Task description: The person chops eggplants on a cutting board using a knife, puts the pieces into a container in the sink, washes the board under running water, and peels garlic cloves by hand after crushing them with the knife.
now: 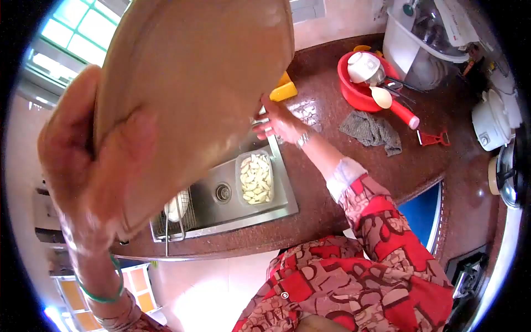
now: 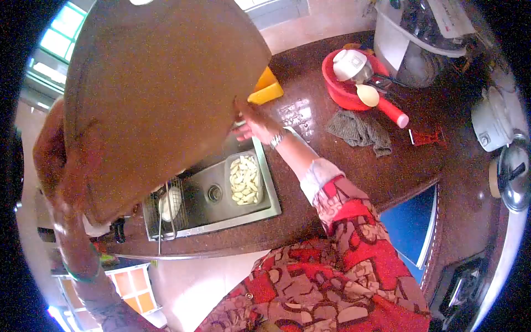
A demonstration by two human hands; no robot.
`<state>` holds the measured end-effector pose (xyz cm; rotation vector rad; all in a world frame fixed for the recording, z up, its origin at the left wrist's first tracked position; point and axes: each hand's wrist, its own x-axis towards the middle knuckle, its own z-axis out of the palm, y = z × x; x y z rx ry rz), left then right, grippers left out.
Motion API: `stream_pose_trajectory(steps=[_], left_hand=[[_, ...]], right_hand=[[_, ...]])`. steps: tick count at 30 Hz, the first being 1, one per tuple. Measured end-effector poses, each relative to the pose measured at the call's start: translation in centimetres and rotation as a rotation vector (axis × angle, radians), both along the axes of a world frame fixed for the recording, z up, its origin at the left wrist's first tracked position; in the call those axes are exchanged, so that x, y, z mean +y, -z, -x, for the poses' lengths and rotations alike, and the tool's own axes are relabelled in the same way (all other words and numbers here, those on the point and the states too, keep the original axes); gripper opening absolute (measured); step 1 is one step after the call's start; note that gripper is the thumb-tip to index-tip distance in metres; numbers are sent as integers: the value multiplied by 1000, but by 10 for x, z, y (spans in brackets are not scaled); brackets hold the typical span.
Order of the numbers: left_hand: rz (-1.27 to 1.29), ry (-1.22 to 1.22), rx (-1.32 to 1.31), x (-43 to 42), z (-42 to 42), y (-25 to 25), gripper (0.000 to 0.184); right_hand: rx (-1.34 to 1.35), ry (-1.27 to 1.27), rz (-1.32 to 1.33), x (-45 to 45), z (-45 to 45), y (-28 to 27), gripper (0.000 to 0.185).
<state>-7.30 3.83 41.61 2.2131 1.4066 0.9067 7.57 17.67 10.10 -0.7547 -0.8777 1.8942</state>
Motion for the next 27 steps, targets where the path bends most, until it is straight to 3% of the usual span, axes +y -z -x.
stream_pose_trajectory(steps=[3,6,7,9,11,12,13,15,17,21,22,23,25,26,27], left_hand=[[-60,50,80,37,-2,4,39],[-82,138,119,77,-10,24,18],[-122,191,120,90,-14,33,20],[-214,157,374,106,-21,40,21],[-299,206,393,128,-24,53,23],[-389,258,410,137,-26,56,24],[-382,255,413,145,-26,57,24],[-223,217,442,161,-29,59,24],[-246,213,463,176,-31,60,22],[-303,185,488,208,-34,68,21],[-179,76,641,213,-36,64,35],[-170,83,640,224,-32,67,35],[-244,120,505,243,-22,73,39],[-113,45,303,249,-18,80,40],[-105,48,303,259,-13,81,40]], right_hand=[[150,64,-16,53,0,2,52],[409,159,21,87,-9,10,42],[480,184,12,92,-13,10,39],[458,210,86,102,-19,18,35],[465,222,70,116,-21,42,34],[523,233,141,121,-23,47,22],[525,229,148,125,-25,54,22],[407,289,172,128,-29,67,22],[408,273,103,128,-34,78,21],[137,292,134,128,-51,79,18],[6,326,168,127,-55,81,17],[5,331,178,126,-60,83,17],[-337,485,88,121,-70,85,19],[-497,557,19,117,-71,85,28],[-499,557,27,115,-74,86,28]])
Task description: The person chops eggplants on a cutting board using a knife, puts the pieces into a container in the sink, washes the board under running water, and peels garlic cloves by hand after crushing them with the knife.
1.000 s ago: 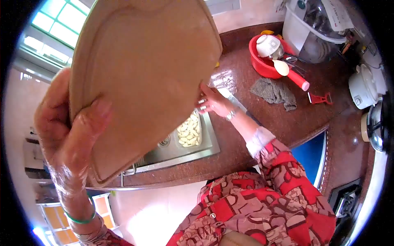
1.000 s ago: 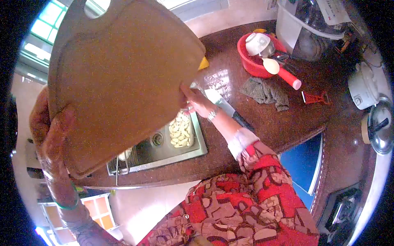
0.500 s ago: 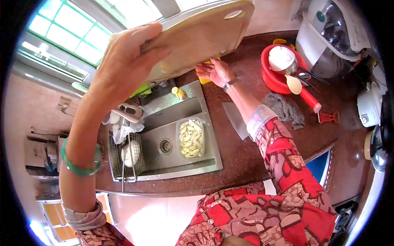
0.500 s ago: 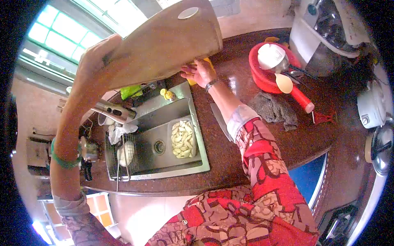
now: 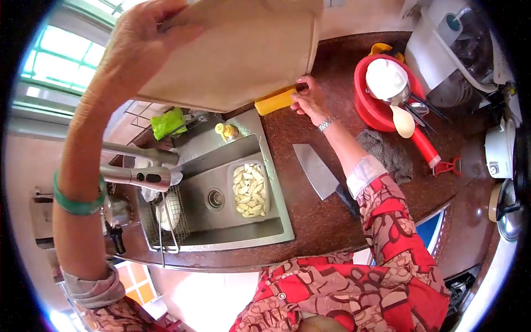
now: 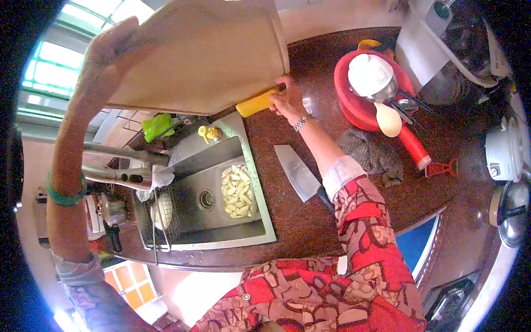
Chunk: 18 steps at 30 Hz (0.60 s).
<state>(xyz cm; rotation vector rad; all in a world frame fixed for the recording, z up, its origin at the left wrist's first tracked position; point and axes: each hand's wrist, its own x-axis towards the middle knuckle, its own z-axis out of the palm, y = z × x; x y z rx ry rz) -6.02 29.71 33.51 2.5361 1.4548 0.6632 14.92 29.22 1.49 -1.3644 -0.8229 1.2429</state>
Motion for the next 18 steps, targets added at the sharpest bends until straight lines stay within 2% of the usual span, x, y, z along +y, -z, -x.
stream_pose_trajectory(steps=[2,3,4,6,11,14,18], left_hand=[[71,129,17,23,14,-6,43],[132,32,426,23,2,-29,45],[135,28,430,23,-1,-27,45],[11,99,-244,16,-6,-23,19],[-55,89,-301,-7,-11,-30,18],[-40,74,-349,-28,-4,-33,18],[-5,29,-411,-67,17,-31,17]], right_hand=[[-52,-185,8,-1,-4,2,35],[-36,-258,37,6,-7,8,41],[-32,-262,38,9,-10,10,41],[15,-418,89,13,-14,14,43],[88,-426,16,11,-14,33,45],[33,-402,-9,-7,-22,28,45],[-49,-449,25,-45,-38,5,35]])
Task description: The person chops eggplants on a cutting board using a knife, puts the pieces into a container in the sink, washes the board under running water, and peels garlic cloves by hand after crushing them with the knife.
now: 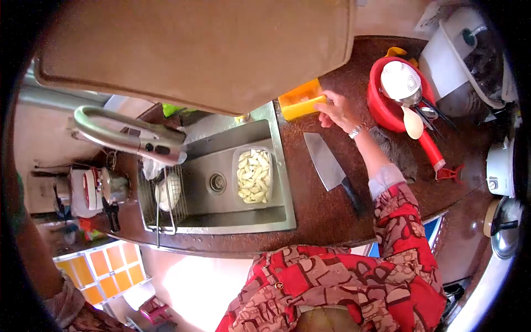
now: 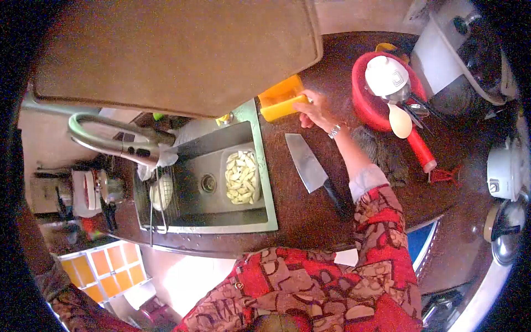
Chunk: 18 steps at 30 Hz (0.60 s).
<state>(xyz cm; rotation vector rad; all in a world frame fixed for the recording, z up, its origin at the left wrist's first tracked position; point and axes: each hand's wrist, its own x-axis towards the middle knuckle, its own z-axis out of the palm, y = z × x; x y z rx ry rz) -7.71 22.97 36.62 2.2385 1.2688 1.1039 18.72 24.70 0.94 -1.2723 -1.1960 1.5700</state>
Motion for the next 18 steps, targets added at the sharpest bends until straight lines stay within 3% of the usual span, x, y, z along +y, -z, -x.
stream_pose_trajectory(steps=[8,10,12,14,18], left_hand=[[109,-158,-135,-109,65,14,17],[129,-210,-168,-139,81,19,16],[147,-267,-195,-167,97,23,16],[167,-328,-218,-192,112,28,16],[203,-427,-278,-231,136,38,16]], right_hand=[[-195,-226,8,-82,28,-37,33],[-244,-279,1,-101,58,-39,40],[-222,-342,-185,-116,105,-24,37],[-578,-479,-560,-135,168,-44,27],[-692,-522,-799,-170,286,-5,12]])
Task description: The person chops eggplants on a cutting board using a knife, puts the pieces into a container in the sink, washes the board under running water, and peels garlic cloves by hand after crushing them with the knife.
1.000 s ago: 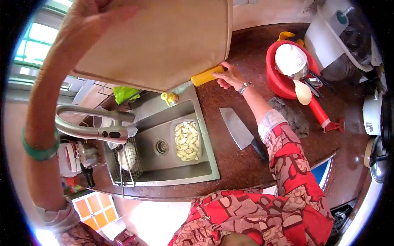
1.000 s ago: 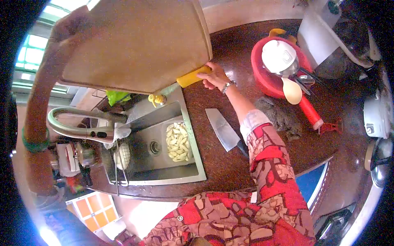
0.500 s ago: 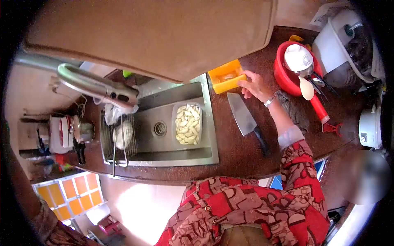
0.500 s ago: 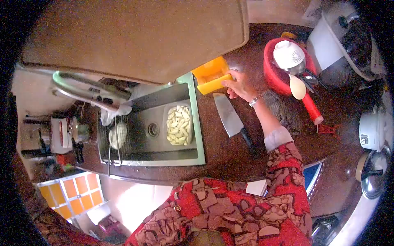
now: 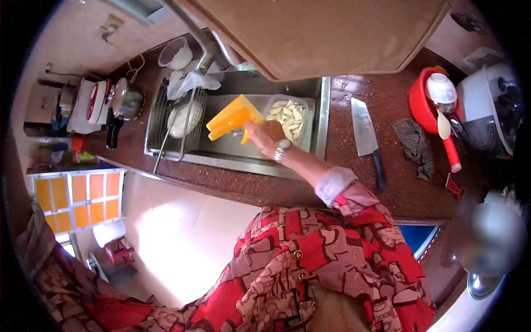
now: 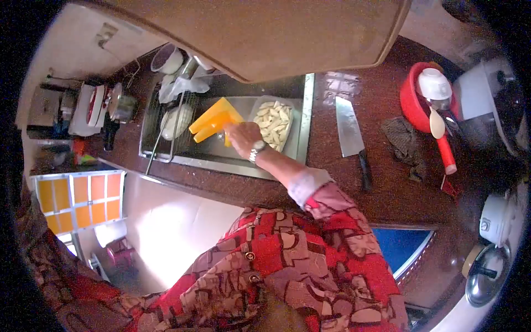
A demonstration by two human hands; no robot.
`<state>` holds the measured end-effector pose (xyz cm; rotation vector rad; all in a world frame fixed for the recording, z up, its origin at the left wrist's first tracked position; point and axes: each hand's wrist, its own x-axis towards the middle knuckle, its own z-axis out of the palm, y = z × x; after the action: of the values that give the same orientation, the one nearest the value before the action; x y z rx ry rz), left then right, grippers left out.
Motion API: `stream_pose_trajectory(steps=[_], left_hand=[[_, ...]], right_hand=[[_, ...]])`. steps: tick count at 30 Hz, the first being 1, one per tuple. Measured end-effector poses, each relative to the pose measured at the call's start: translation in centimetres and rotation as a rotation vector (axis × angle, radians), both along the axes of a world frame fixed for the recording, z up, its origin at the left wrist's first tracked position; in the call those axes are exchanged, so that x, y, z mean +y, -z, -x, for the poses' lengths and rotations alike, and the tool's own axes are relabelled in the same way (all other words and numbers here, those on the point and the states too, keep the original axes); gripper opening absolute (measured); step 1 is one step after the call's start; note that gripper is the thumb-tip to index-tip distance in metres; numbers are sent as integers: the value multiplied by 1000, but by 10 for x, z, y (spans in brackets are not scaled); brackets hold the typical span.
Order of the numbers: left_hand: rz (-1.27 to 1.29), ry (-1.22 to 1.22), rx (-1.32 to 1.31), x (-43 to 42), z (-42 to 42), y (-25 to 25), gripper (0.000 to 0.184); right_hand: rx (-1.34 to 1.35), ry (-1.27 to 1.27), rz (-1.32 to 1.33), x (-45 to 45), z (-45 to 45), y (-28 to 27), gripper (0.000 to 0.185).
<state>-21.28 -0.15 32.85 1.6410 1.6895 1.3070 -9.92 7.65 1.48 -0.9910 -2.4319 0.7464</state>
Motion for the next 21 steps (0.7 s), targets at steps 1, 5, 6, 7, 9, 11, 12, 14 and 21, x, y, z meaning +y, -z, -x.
stream_pose_trajectory(steps=[1,5,6,7,9,11,12,14,21], left_hand=[[6,-23,-12,-8,5,2,16],[21,-76,-60,-25,19,9,16],[22,-81,-65,-26,20,10,16],[24,-81,-69,-25,21,10,16],[16,-60,-74,-19,18,9,16],[2,-15,-70,-5,12,7,16],[-6,12,-67,4,8,4,16],[-29,76,-56,24,-5,-4,16],[-142,327,-6,117,-72,-48,16]], right_hand=[[3,-11,1,-2,8,3,12],[26,-13,2,1,19,11,12],[45,-6,12,3,17,11,12],[20,-14,34,4,13,9,23],[113,47,300,1,4,8,32],[299,89,817,2,-18,5,56],[308,121,803,6,-33,3,56],[373,54,907,13,-64,0,55],[456,403,851,60,-184,-20,48]])
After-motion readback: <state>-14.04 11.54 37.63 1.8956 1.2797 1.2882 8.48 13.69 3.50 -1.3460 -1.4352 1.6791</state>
